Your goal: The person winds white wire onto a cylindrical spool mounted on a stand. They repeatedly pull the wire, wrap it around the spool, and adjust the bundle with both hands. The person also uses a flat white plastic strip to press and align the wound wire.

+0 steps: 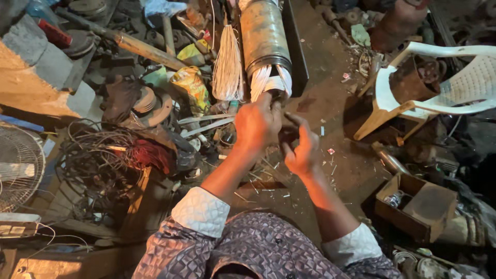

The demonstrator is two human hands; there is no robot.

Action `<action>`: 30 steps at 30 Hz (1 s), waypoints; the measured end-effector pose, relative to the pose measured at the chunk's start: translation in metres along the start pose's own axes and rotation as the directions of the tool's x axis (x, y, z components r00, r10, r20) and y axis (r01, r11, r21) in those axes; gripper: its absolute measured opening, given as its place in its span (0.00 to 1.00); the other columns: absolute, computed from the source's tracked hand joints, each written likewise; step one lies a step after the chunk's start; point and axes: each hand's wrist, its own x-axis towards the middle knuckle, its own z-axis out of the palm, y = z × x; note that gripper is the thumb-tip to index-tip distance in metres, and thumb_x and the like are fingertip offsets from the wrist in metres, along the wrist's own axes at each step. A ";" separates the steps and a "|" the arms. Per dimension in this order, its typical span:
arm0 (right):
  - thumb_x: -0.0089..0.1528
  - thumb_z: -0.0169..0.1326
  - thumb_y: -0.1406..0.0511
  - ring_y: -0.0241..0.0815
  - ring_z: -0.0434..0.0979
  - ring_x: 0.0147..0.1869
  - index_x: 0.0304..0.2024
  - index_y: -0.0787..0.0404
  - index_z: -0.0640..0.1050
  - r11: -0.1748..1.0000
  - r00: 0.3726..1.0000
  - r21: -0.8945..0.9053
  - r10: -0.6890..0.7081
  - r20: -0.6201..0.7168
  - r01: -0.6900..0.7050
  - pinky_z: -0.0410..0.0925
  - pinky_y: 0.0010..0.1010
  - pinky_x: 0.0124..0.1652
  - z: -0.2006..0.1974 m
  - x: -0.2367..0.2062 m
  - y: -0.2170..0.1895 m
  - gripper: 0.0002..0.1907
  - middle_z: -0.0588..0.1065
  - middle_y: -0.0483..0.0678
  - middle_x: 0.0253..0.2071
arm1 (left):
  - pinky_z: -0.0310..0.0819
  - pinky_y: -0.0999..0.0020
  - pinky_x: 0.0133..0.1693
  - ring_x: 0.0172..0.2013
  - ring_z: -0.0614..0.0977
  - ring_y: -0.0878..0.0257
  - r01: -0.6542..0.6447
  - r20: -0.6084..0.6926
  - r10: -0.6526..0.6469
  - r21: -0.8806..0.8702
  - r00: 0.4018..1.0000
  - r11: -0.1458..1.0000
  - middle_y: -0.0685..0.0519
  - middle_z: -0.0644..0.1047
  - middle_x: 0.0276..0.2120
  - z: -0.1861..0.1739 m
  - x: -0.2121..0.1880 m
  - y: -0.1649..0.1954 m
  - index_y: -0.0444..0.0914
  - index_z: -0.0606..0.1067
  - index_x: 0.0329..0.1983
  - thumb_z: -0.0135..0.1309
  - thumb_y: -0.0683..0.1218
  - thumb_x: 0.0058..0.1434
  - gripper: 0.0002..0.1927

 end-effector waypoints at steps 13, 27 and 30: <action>0.64 0.55 0.75 0.33 0.82 0.37 0.58 0.68 0.71 0.980 0.994 0.174 0.091 0.056 -0.099 0.73 0.24 0.39 0.002 -0.026 0.019 0.20 0.82 0.50 0.39 | 0.69 0.51 0.20 0.16 0.77 0.48 -0.332 -0.097 0.364 0.248 0.926 0.910 0.48 0.73 0.15 -0.012 0.001 -0.001 0.45 0.76 0.46 0.60 0.50 0.61 0.12; 0.62 0.54 0.74 0.32 0.78 0.37 0.56 0.69 0.75 0.980 0.995 0.181 0.064 0.081 -0.077 0.70 0.23 0.37 -0.017 -0.007 0.010 0.19 0.81 0.50 0.38 | 0.69 0.58 0.26 0.24 0.78 0.55 -0.458 -0.138 0.495 0.233 0.858 0.858 0.54 0.76 0.29 -0.028 -0.012 -0.001 0.44 0.79 0.48 0.61 0.46 0.57 0.14; 0.61 0.54 0.75 0.30 0.79 0.36 0.56 0.69 0.75 0.986 0.998 0.161 0.028 0.058 -0.037 0.71 0.23 0.36 -0.021 0.011 0.012 0.19 0.81 0.49 0.39 | 0.70 0.57 0.27 0.24 0.79 0.53 -0.325 -0.205 0.359 0.183 0.910 0.928 0.54 0.76 0.27 -0.022 -0.009 0.011 0.46 0.80 0.41 0.61 0.47 0.63 0.05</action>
